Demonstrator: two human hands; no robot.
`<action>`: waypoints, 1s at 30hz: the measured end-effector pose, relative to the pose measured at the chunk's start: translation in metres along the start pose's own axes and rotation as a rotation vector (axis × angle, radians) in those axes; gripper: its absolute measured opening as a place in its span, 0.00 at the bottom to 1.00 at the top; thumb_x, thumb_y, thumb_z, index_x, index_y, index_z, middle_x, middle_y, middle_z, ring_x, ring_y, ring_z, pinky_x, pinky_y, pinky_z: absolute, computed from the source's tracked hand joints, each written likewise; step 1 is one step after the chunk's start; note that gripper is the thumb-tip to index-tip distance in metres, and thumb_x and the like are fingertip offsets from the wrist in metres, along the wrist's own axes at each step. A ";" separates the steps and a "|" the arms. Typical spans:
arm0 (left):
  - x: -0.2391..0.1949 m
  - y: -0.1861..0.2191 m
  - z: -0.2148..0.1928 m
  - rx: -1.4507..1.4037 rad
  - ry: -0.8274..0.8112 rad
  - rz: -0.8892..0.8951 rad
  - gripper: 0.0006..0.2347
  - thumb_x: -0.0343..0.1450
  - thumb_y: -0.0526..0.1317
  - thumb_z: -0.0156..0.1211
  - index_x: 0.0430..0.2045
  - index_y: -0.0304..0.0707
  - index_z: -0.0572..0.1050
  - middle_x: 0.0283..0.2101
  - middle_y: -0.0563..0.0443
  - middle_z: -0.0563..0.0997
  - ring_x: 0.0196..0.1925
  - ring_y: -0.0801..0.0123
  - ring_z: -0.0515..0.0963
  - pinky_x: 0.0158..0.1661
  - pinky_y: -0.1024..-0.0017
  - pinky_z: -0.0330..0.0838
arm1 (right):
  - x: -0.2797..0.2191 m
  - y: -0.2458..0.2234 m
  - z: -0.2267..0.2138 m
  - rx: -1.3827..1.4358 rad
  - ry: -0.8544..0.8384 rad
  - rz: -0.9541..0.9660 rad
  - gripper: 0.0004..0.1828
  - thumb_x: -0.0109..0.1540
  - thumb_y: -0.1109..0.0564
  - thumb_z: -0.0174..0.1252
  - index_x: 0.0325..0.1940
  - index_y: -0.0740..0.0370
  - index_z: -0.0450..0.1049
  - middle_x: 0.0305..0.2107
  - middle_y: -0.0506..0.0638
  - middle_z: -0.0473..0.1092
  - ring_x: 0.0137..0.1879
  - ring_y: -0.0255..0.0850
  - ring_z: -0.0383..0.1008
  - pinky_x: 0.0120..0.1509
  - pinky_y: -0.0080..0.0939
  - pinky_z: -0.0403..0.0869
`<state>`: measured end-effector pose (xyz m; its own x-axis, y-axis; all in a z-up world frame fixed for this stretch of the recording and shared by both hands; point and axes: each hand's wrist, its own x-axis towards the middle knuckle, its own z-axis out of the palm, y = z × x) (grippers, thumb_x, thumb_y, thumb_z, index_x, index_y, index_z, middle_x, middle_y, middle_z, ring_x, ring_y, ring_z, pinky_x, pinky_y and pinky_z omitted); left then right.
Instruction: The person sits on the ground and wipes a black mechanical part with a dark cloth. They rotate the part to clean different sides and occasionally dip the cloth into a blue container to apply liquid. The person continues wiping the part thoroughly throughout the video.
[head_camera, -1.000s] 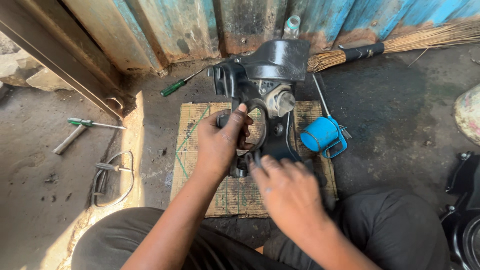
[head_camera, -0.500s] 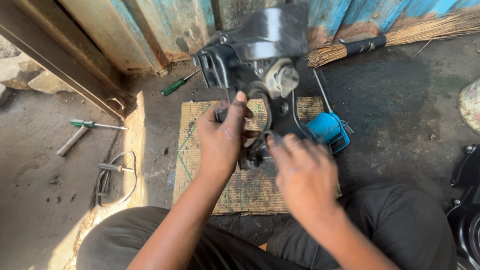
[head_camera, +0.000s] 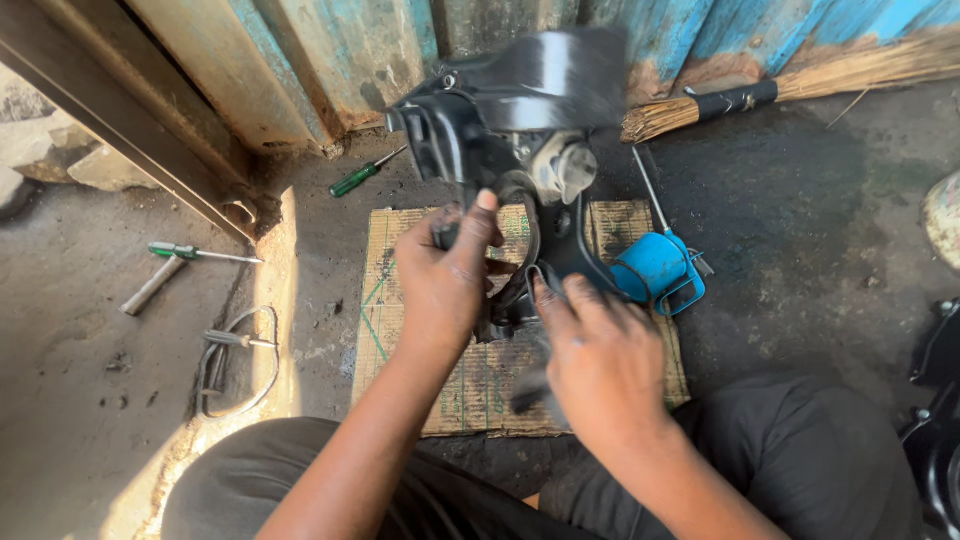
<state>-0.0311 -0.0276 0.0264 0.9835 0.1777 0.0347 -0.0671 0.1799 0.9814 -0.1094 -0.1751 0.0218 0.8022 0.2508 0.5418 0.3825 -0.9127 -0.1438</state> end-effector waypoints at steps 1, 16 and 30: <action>-0.002 -0.001 0.003 0.028 -0.003 0.007 0.17 0.71 0.49 0.64 0.23 0.30 0.77 0.23 0.50 0.80 0.19 0.74 0.79 0.20 0.75 0.74 | -0.001 -0.003 0.005 -0.020 -0.027 -0.009 0.23 0.50 0.65 0.61 0.49 0.62 0.81 0.45 0.61 0.76 0.42 0.54 0.79 0.46 0.51 0.76; 0.010 0.001 -0.004 -0.191 -0.008 -0.090 0.18 0.72 0.49 0.62 0.17 0.33 0.73 0.15 0.52 0.69 0.13 0.75 0.66 0.19 0.70 0.74 | 0.010 -0.003 -0.022 -0.031 0.061 0.047 0.24 0.52 0.66 0.60 0.53 0.57 0.81 0.41 0.53 0.72 0.46 0.50 0.73 0.47 0.49 0.72; 0.005 0.008 -0.012 -0.019 -0.064 -0.014 0.24 0.74 0.57 0.55 0.16 0.34 0.76 0.13 0.55 0.68 0.13 0.76 0.69 0.16 0.76 0.62 | 0.005 -0.010 -0.033 0.206 -0.023 -0.060 0.21 0.55 0.65 0.56 0.50 0.57 0.81 0.39 0.44 0.72 0.49 0.41 0.66 0.57 0.52 0.53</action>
